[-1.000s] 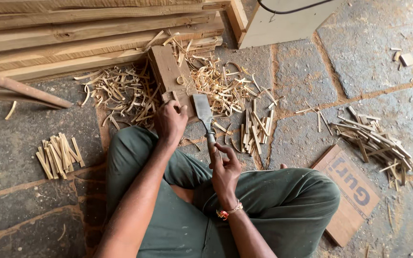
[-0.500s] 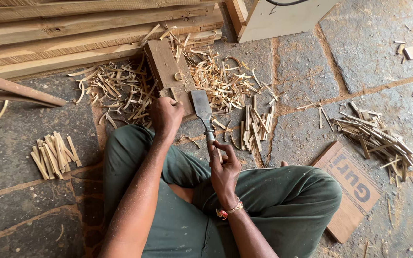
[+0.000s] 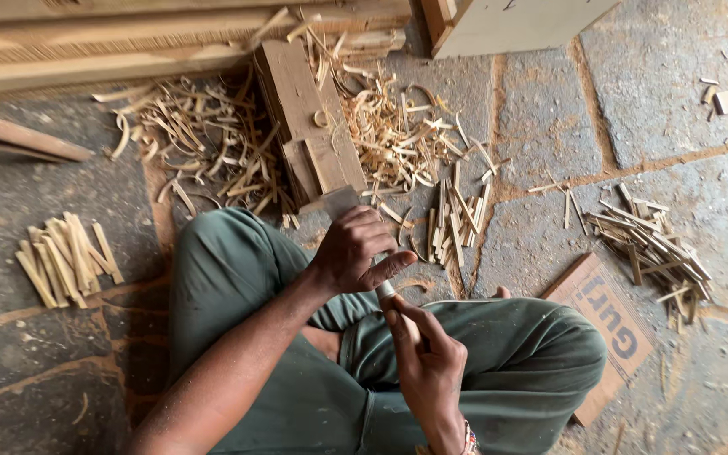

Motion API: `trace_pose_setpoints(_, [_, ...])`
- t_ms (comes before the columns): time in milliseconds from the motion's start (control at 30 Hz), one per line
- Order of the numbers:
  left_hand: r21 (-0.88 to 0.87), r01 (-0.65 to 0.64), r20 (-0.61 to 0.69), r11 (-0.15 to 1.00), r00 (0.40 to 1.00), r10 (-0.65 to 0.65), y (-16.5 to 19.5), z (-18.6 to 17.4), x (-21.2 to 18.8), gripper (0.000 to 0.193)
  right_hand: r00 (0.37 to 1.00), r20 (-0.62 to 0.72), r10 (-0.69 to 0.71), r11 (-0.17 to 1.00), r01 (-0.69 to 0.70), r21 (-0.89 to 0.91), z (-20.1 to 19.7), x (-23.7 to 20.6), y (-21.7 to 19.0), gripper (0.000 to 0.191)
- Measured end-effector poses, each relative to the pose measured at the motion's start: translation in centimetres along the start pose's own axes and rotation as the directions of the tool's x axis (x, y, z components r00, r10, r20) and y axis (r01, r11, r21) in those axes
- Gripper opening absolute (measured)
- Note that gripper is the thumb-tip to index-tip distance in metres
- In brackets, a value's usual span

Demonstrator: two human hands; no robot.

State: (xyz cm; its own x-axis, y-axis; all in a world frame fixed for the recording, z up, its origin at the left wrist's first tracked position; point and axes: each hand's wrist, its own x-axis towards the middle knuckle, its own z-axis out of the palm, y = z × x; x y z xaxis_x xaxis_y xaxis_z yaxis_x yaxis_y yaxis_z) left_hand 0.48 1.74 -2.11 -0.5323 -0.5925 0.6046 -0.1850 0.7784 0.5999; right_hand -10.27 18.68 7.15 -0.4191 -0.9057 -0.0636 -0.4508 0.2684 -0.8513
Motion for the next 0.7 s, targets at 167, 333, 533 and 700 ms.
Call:
trace_pose_setpoints(167, [-0.046, 0.032, 0.018, 0.998, 0.999, -0.032, -0.3, 0.0, -0.7, 0.070, 0.999, 0.032, 0.005, 1.000, -0.004, -0.029, 0.4, -0.1, -0.9, 0.022])
trace_pose_setpoints(333, [-0.054, 0.031, -0.016, 0.998, 0.999, -0.032, -0.4, -0.3, -0.7, 0.070, 0.999, 0.042, -0.007, 0.996, 0.011, -0.089, 0.5, 0.2, -1.2, 0.021])
trace_pose_setpoints(533, [-0.085, 0.128, 0.074, 0.988, 0.990, -0.122, -0.8, 0.1, -0.7, 0.073, 0.995, 0.062, 0.082, 0.986, -0.072, -0.149, 0.4, 0.5, -1.5, 0.020])
trace_pose_setpoints(700, [-0.046, 0.127, 0.302, 0.991, 0.947, -0.108, -1.0, 0.1, -0.7, 0.076, 0.994, 0.101, 0.051, 0.976, -0.029, -0.214, 0.4, 0.7, -1.6, 0.016])
